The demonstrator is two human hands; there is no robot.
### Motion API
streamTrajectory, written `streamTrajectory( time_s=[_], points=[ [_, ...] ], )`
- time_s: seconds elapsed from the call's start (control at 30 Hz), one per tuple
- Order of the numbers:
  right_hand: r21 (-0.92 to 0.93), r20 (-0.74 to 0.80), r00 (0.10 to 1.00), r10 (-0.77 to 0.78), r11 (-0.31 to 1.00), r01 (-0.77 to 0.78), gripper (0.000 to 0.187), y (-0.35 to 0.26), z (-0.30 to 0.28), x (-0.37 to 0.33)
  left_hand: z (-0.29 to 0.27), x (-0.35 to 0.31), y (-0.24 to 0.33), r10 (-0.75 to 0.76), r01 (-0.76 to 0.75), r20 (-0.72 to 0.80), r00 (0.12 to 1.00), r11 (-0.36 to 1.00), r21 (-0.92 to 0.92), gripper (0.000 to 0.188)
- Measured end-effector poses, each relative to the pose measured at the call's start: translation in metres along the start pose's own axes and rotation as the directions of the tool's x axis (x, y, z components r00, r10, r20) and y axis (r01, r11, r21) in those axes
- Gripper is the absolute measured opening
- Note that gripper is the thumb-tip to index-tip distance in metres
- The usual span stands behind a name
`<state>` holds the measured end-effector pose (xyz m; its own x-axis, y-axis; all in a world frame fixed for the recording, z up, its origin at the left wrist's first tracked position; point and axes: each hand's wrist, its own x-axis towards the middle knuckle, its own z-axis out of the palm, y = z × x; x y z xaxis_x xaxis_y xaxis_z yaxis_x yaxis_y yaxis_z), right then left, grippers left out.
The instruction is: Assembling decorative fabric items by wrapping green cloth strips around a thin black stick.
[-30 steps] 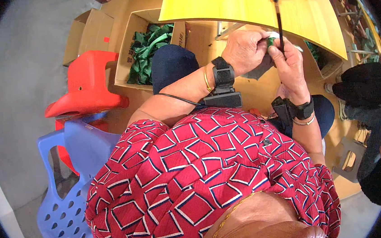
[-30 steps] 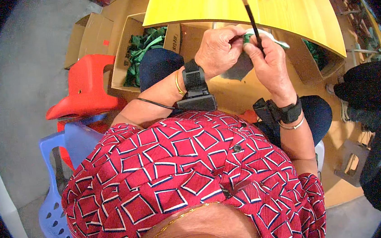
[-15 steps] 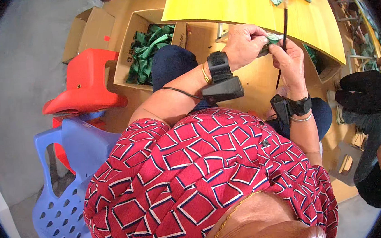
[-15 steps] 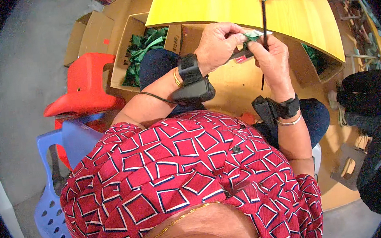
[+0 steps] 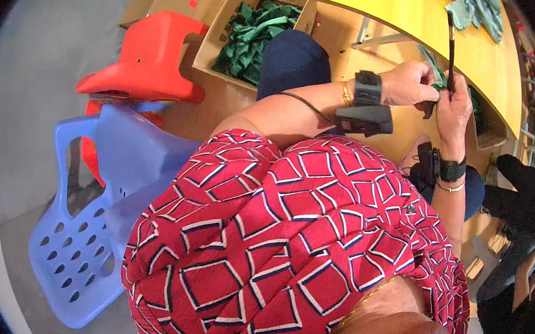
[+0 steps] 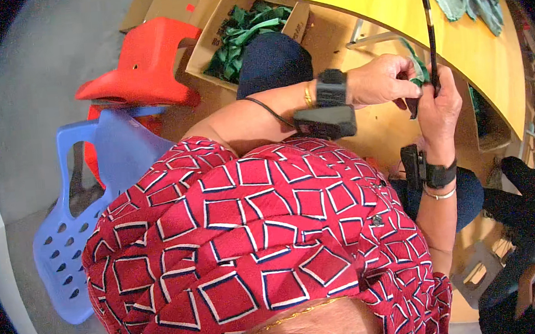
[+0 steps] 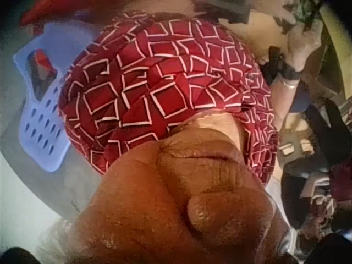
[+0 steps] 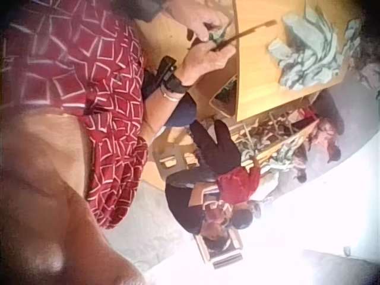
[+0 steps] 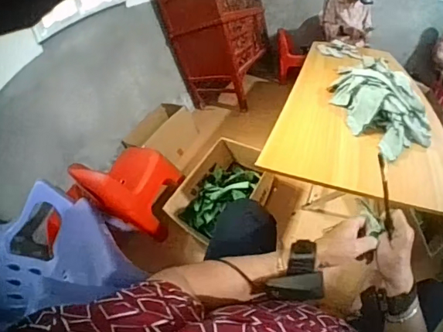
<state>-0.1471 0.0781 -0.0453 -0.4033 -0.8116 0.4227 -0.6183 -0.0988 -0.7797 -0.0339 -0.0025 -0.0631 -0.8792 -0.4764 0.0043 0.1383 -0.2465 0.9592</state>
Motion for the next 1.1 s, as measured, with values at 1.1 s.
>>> streamTrajectory(
  time_s=[1.1],
  points=[
    [0.516,0.736,0.638,0.226,0.423,-0.745,0.008,0.046,-0.034,0.006,-0.005,0.005,-0.006,-0.156,0.158,0.024,0.987,0.976,-0.148,0.016]
  ],
)
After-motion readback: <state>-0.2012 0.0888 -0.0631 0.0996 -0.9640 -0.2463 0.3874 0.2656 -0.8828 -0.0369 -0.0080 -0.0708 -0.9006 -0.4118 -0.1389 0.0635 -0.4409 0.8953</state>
